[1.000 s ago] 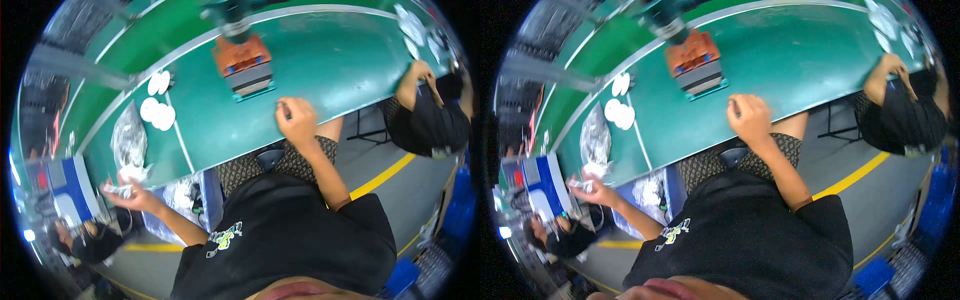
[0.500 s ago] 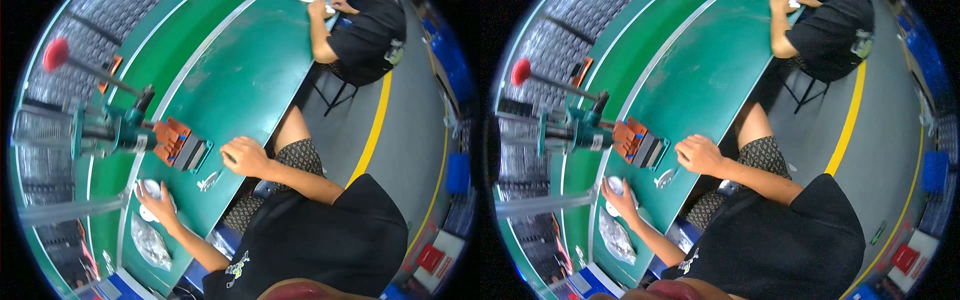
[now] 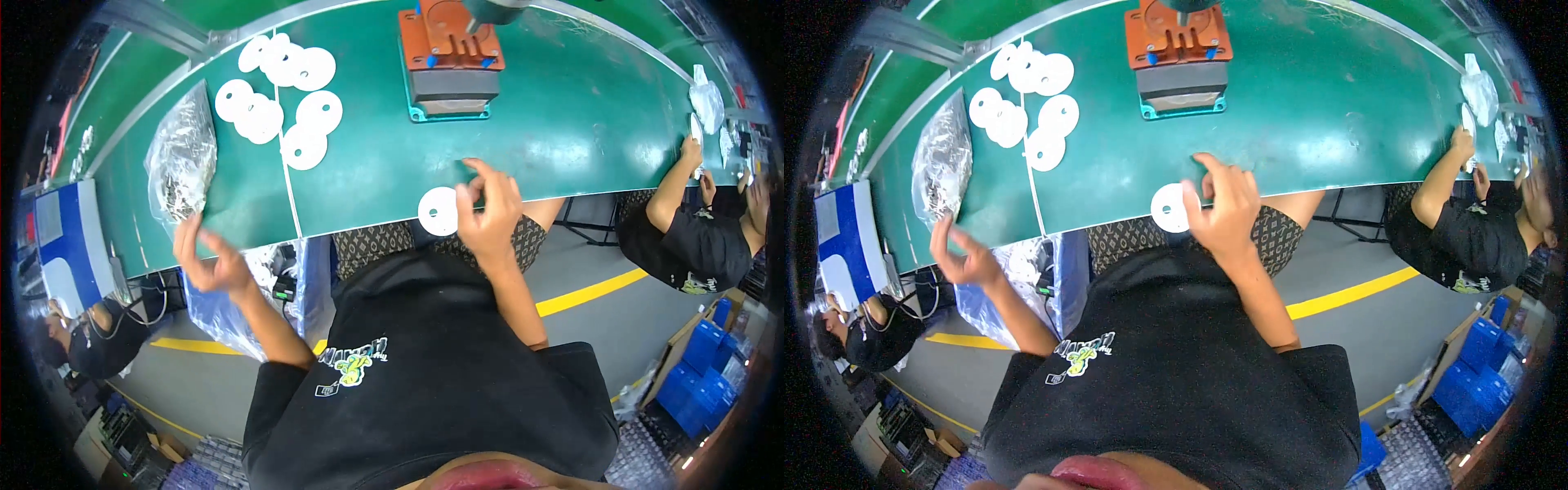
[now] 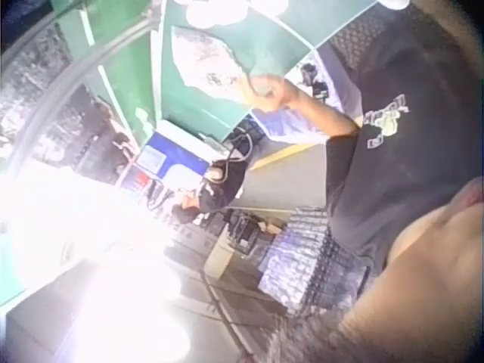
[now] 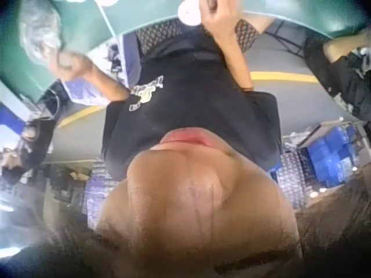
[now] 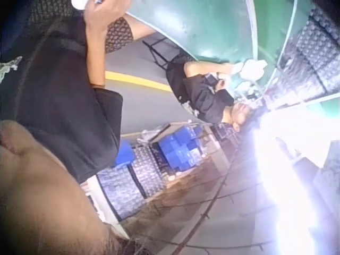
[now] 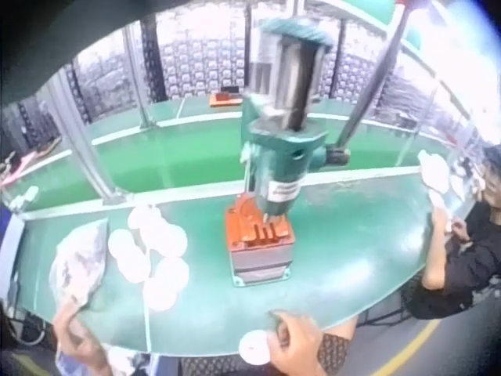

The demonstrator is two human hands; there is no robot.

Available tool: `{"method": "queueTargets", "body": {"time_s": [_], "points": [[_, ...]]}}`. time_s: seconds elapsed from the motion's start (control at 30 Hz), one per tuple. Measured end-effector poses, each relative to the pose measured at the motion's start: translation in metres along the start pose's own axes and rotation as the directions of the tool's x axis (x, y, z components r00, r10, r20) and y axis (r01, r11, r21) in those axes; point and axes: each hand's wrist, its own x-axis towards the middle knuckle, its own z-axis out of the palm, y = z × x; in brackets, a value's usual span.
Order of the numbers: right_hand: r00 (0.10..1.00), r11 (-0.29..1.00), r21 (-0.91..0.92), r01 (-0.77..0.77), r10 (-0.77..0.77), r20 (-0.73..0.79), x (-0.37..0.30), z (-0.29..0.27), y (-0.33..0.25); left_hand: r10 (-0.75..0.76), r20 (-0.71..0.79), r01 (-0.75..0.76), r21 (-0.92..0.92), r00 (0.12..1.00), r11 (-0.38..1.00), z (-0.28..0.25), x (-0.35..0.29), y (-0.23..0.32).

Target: The person picks up a white plastic disc and a metal pin, inserts the pin into the disc, and places the assembly into a press. They pull the press lever down, remove the pressed component, and repeat the process.

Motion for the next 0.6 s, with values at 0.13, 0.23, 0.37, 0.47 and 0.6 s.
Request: {"method": "queueTargets", "body": {"time_s": [0.13, 0.23, 0.37, 0.47, 0.6], "points": [[0.983, 0.976, -0.125, 0.178, -0.181, -0.012, 0.005, 0.034, -0.022, -0.305, -0.056, 0.31, 0.181, 0.951, 0.933, -0.043, -0.074, -0.068], [0.965, 0.963, -0.084, 0.255, -0.259, -0.04, 0.009, 0.046, -0.034, -0.673, -0.234, 0.7, 0.048, 0.702, 0.713, -0.074, -0.132, -0.114], [0.981, 0.978, -0.112, 0.178, -0.185, -0.052, 0.011, 0.047, -0.036, -0.924, -0.145, 0.912, -0.165, 0.353, 0.375, -0.058, -0.174, -0.136], [0.986, 0.994, -0.095, -0.048, 0.062, 0.153, 0.021, 0.047, -0.052, -0.687, 0.658, 0.6, 0.425, 0.308, 0.677, -0.054, -0.222, -0.174], [0.945, 0.942, -0.21, 0.263, -0.208, 0.253, 0.047, 0.081, -0.061, -0.475, 0.868, 0.478, 0.48, -0.143, 0.735, -0.013, -0.323, -0.256]]}}
